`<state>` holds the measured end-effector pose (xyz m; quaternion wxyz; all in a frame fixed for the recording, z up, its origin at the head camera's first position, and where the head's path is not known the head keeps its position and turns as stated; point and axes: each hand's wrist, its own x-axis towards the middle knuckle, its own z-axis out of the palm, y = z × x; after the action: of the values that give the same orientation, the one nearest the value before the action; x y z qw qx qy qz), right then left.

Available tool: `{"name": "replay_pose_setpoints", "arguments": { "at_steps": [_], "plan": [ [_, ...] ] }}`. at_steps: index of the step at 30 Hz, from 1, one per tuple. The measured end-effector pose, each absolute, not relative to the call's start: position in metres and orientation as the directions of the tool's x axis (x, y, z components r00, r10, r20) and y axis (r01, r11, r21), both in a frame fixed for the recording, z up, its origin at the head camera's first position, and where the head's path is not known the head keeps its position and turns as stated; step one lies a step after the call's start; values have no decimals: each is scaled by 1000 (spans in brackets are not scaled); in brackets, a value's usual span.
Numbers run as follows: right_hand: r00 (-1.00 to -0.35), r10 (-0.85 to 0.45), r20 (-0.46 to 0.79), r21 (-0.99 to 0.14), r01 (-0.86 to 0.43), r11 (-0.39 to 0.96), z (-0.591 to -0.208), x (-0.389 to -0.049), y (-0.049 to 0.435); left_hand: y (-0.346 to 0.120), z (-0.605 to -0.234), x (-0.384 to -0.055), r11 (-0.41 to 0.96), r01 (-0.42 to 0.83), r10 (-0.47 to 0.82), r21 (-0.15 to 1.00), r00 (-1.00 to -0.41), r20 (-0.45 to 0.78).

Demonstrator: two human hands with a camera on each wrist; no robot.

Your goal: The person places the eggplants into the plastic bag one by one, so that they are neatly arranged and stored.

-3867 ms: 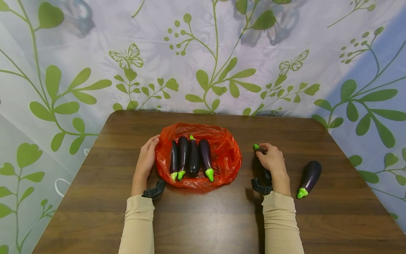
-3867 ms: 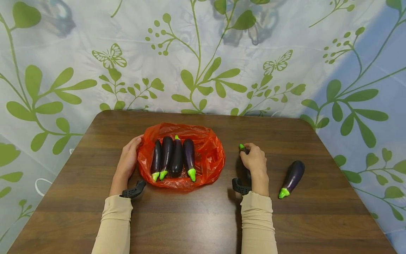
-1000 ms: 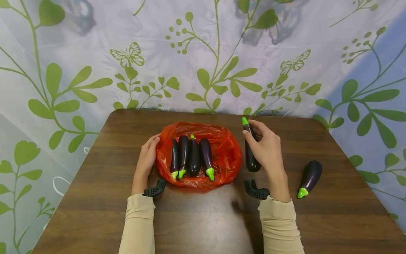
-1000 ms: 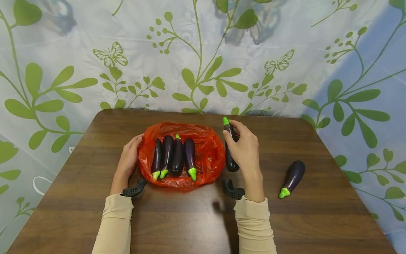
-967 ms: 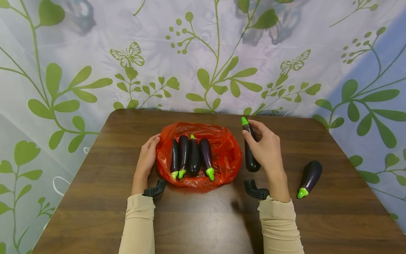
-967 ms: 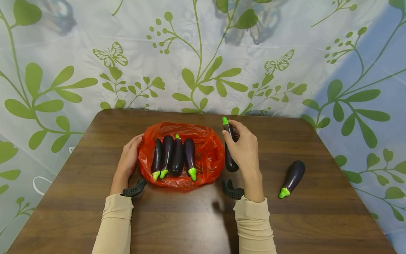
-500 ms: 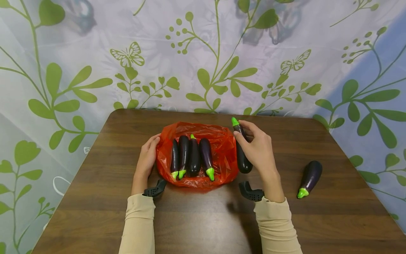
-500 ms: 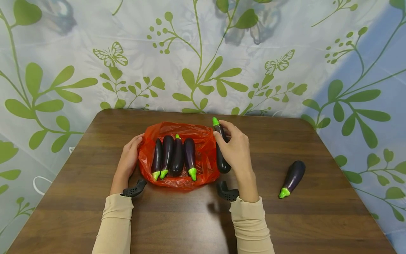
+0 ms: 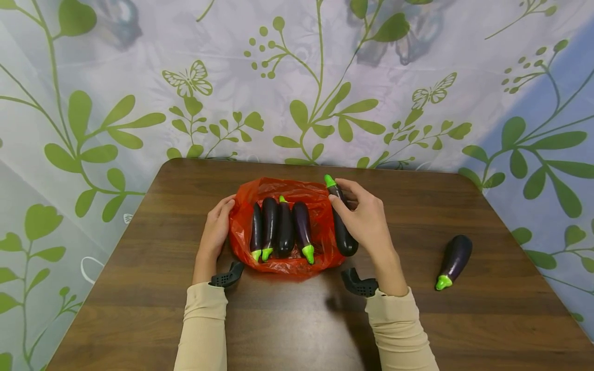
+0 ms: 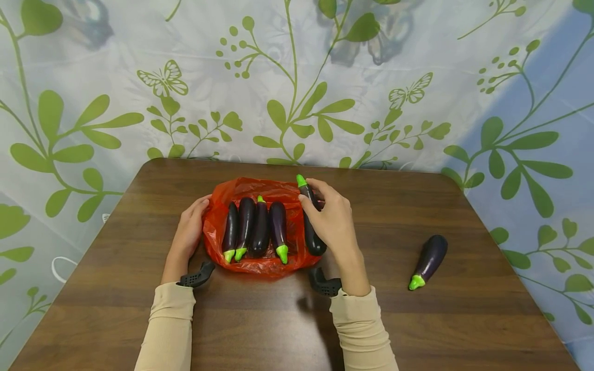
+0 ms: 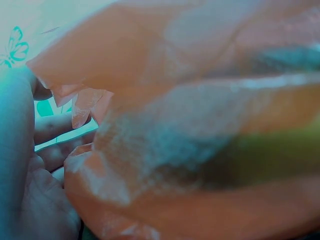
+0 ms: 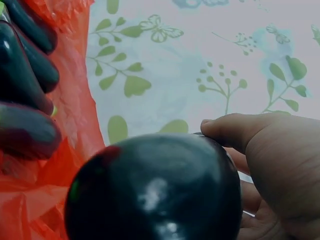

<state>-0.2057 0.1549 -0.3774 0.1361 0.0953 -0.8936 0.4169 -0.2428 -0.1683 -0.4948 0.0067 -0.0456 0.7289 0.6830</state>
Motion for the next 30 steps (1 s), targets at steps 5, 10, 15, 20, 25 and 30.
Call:
{"name": "replay_pose_setpoints", "arguments": {
  "at_steps": [5,10,15,20,25,30],
  "plan": [
    [-942,-81,326,-707,-299,641,-381,-206,148,-169,-494,-243,65,-71,-57,995,-996,-68],
    [-944,-105,312,-694,-302,654,-384,-206,142,-168,-494,-242,57,-79,-53,995,-996,-76],
    [-945,-130,300,-696,-310,648,-388,-206,136,-169,-495,-242,50,-79,-49,996,-996,-77],
    [-947,-157,282,-699,-314,643,-392,-207,129,-169,-495,-242,50,-80,-48,996,-996,-78],
    [-951,-176,256,-698,-308,647,-398,-207,121,-169,-496,-242,50,-85,-40,995,-996,-83],
    [-953,-199,229,-708,-303,638,-403,-207,114,-169,-497,-244,62,-81,-48,995,-996,-78]
  ]
}}
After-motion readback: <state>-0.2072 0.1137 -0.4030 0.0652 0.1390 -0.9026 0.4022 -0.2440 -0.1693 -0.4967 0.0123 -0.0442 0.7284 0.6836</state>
